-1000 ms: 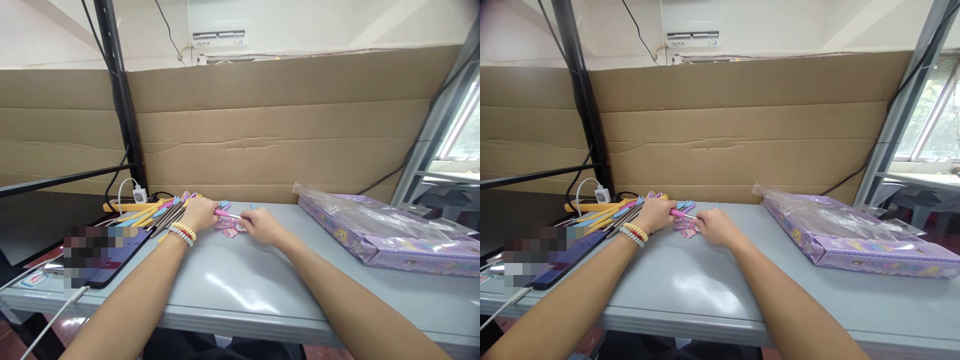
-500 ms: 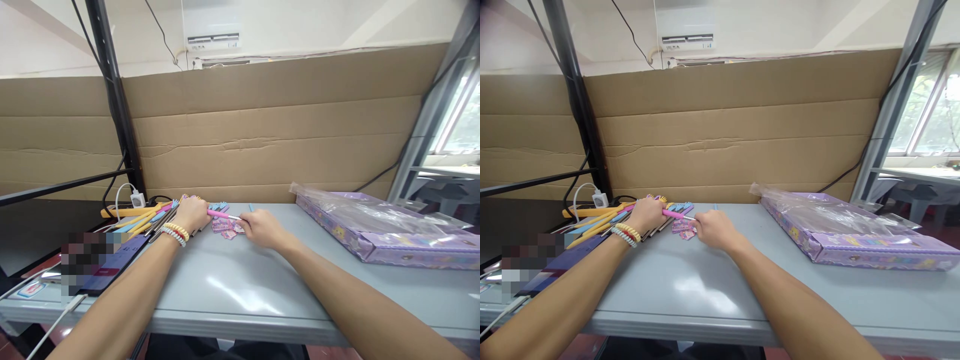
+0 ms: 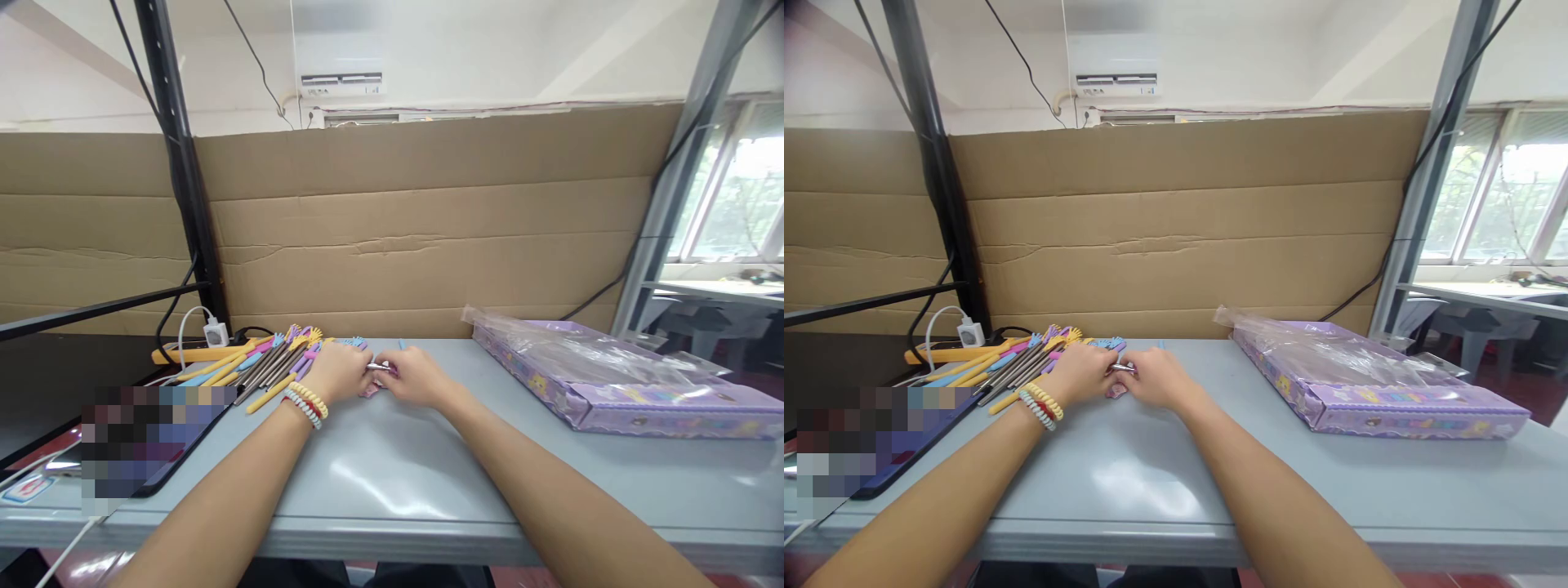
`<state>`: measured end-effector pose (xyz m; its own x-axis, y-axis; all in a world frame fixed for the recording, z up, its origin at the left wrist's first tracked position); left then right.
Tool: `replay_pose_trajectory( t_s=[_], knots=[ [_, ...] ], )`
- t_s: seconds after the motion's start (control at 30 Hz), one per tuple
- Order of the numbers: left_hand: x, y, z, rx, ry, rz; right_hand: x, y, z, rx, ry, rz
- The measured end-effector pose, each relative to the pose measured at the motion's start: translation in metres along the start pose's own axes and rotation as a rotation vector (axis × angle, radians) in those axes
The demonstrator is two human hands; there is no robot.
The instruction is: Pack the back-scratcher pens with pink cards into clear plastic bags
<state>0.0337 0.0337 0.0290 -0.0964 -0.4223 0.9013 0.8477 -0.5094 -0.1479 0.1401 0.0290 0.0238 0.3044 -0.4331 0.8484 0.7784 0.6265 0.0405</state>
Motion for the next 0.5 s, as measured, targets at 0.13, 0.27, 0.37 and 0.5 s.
replay_pose_trajectory(
  t_s=[0.13,0.27,0.37,0.5],
  knots=[
    [0.0,-0.005,-0.003,-0.029,0.042,-0.105,-0.002,0.022,0.001,-0.06,0.023,0.215],
    [0.007,-0.02,-0.006,0.008,0.087,-0.198,0.006,0.04,0.002,-0.178,0.077,0.442],
    [0.01,-0.019,-0.006,-0.056,0.112,-0.252,0.008,0.043,0.002,-0.226,0.053,0.604],
    [0.008,-0.011,-0.004,-0.099,0.131,-0.176,-0.001,0.041,0.001,-0.262,0.003,0.766]
  ],
)
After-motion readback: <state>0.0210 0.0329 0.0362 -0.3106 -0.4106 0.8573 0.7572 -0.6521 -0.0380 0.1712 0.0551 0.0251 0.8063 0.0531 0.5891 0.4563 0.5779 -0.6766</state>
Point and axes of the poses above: each hand's wrist, its own z-axis towards the middle knuckle, its own x-axis out of the back of the hand, y = z × x, the point moved 6 cm from there along z, towards the middle knuckle, and after that the axes turned 12 degrees about -z, right-handed, at the moved point
